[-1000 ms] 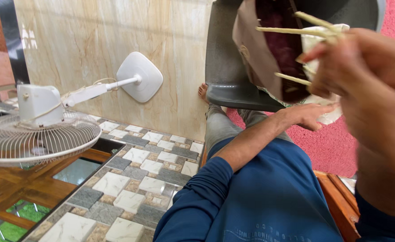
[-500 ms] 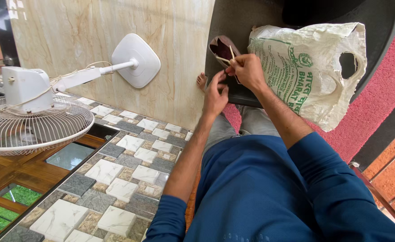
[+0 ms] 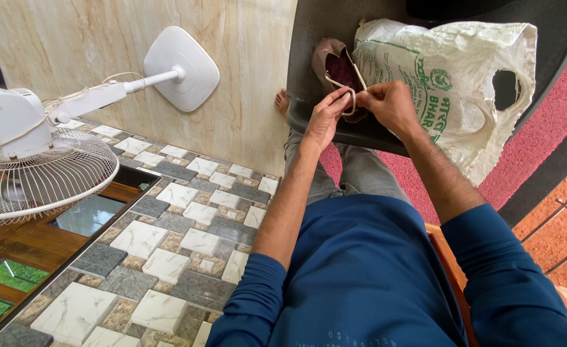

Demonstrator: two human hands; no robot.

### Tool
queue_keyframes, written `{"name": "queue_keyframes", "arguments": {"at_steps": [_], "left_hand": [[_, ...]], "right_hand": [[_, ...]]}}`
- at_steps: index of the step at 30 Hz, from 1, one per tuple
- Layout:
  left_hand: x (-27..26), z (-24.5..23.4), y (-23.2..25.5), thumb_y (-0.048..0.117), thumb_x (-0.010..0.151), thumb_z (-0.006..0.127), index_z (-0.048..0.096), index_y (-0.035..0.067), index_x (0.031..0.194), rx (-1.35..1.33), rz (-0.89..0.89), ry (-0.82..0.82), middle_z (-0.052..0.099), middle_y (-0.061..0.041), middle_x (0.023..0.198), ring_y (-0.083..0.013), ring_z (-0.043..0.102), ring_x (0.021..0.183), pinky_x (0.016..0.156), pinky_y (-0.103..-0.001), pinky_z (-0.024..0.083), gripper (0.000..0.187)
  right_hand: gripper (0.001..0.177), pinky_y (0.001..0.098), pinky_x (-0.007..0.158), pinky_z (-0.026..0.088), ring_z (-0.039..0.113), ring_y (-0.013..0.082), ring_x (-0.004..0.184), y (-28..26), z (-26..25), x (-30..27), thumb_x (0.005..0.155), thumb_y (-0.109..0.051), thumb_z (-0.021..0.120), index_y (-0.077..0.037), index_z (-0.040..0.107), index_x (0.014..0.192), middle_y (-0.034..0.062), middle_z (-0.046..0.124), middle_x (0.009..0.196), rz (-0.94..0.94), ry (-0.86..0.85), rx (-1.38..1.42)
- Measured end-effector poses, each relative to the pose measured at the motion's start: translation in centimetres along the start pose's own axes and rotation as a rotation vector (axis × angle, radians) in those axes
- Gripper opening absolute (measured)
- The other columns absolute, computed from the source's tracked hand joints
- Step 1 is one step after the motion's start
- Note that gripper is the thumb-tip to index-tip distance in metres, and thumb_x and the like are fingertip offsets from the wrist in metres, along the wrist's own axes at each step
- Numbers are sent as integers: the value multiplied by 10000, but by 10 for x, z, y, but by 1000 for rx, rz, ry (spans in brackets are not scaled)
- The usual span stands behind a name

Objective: The person retrieves a screwdriver from a bag and uses it to unscrew the front grill of a white pedestal fan. They remove the grill and then proceed to unscrew the central nut holding the fan blades, removing the blades from the motor shaft.

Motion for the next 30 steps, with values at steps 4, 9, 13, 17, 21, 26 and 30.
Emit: {"name": "queue_keyframes", "arguments": {"at_steps": [4, 9, 13, 17, 21, 26, 30], "left_hand": [[-13, -15, 25, 140, 985, 690, 543, -69, 1410, -34, 103, 89, 684, -76, 920, -182, 708, 865, 924, -298, 492, 496], [-43, -37, 41, 98, 921, 710, 511, -12, 1415, 120, 110, 234, 548, 21, 757, -99, 562, 637, 816, -338, 576, 544], [-59, -33, 47, 48, 912, 697, 543, 76, 1414, 244, 165, 238, 551, 27, 786, -59, 507, 665, 759, -274, 528, 526], [-59, -31, 39, 14, 943, 707, 714, 44, 1330, 531, 274, 240, 399, 77, 801, -39, 418, 716, 696, -249, 447, 388], [-58, -27, 38, 18, 925, 698, 794, 47, 1207, 891, 349, 379, 426, 36, 808, -62, 438, 691, 643, -252, 444, 300], [-32, -6, 42, 89, 881, 715, 640, 35, 1183, 1296, 556, 587, 547, -101, 1017, -227, 606, 764, 714, -368, 559, 316], [14, -9, 43, 221, 824, 823, 395, -30, 1322, 1501, 427, 644, 584, -291, 1130, -445, 671, 936, 770, -488, 571, 702]], "right_hand": [[165, 323, 635, 607, 734, 135, 725, 24, -22, 12, 1034, -93, 648, 7, 758, 963, 95, 761, 865, 136, 129, -55], [85, 350, 760, 630, 743, 203, 862, 59, -44, 25, 1011, -38, 665, 15, 716, 1053, 145, 750, 987, 16, 312, -96], [271, 393, 865, 613, 710, 283, 1015, 45, -21, 11, 888, 115, 674, 35, 702, 1145, 214, 732, 1158, -436, 495, -416], [234, 383, 867, 637, 755, 274, 998, 41, 34, 21, 1018, 104, 560, -17, 701, 1159, 161, 744, 1118, -301, 59, -91], [371, 454, 920, 561, 705, 402, 1044, 79, 89, 49, 929, 112, 539, 34, 644, 1276, 268, 709, 1141, -26, -223, -320], [871, 390, 990, 483, 634, 375, 1202, 102, 132, 55, 728, 159, 463, -96, 392, 1557, 255, 607, 1353, -124, -470, -73], [756, 418, 1051, 504, 625, 369, 1297, 111, 135, 51, 800, 136, 492, -111, 502, 1514, 259, 665, 1357, 69, -612, -197]]}}
Point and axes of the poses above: each hand's wrist, its own x-axis towards the middle knuckle, its own z-axis out of the palm, y = z × x, the point moved 2 cm from there along x, towards the middle knuckle
